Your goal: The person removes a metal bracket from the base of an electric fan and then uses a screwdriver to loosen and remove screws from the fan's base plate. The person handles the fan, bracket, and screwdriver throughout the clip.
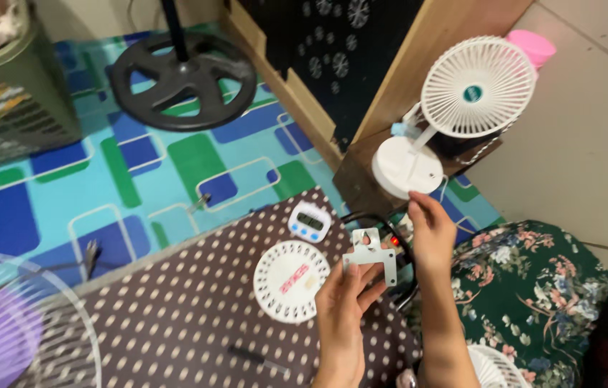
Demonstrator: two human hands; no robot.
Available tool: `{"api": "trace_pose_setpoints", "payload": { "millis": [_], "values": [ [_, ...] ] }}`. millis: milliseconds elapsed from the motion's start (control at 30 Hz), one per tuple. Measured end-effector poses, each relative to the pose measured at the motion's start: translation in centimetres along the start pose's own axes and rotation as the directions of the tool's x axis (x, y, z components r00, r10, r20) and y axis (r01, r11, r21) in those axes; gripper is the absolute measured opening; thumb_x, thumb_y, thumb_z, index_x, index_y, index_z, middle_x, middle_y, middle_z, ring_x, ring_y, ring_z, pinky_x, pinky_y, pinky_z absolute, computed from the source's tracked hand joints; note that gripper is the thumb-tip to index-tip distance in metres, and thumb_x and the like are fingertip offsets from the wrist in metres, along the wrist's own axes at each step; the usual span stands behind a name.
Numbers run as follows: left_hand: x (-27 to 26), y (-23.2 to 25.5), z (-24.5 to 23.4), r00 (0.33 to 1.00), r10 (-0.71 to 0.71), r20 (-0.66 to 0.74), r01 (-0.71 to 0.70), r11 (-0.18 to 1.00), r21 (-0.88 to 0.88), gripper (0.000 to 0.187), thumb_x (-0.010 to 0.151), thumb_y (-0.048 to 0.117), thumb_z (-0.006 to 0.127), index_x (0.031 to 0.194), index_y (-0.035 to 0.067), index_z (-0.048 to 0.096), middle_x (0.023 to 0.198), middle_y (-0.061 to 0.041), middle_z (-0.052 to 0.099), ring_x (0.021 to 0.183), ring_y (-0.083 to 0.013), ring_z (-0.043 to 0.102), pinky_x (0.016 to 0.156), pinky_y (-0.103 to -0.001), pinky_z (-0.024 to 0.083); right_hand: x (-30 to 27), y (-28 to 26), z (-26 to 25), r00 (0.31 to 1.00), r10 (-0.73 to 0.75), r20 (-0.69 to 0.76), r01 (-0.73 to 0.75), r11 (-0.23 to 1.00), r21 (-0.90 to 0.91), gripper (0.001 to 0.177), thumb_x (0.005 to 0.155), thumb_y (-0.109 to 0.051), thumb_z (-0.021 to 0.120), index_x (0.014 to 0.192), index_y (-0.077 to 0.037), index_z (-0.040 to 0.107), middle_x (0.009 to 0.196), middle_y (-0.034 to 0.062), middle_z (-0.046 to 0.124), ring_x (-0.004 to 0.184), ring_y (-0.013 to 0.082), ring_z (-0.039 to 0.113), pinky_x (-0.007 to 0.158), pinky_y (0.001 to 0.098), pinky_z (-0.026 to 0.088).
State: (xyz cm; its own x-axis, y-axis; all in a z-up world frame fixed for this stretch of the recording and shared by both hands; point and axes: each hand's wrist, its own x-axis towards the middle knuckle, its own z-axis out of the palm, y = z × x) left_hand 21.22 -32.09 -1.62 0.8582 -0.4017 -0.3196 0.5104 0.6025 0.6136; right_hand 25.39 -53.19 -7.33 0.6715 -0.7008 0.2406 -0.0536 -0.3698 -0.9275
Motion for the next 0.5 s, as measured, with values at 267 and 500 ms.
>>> {"api": "trace_pose_setpoints", "payload": {
  "millis": [267, 500],
  "values": [
    [4.7, -0.6, -3.4, 0.996, -0.008, -0.093, 0.005, 0.999, -0.032, 0.05, 0.098, 0.027, 0.053, 0.139, -0.001, 0.06, 0.129, -0.02, 0.073, 0.113, -0.0281, 0.071, 0.089, -0.041, 0.059, 20.3, 14.0, 7.7, 0.863, -0.49, 0.121, 0.465, 0.678, -0.57, 0.019, 0.094, -0.005, 0.063, 0.108, 0.004, 0.072, 0.132, 0.0322, 0.061, 0.124, 0.0488, 0.054, 0.108, 0.0522, 0.044],
    [6.9, -1.4, -8.1, 0.996, -0.084, -0.017, 0.083, 0.994, -0.075, 0.057, 0.098, 0.023, 0.045, 0.15, 0.0, 0.047, 0.133, -0.027, 0.068, 0.117, -0.035, 0.071, 0.092, -0.049, 0.062, 25.8, 18.8, 11.0, 0.96, -0.148, 0.237, 0.279, 0.455, -0.846, 0.032, 0.093, -0.019, 0.059, 0.11, 0.005, 0.072, 0.128, 0.0328, 0.059, 0.122, 0.0532, 0.051, 0.104, 0.0572, 0.042]
  ]
}}
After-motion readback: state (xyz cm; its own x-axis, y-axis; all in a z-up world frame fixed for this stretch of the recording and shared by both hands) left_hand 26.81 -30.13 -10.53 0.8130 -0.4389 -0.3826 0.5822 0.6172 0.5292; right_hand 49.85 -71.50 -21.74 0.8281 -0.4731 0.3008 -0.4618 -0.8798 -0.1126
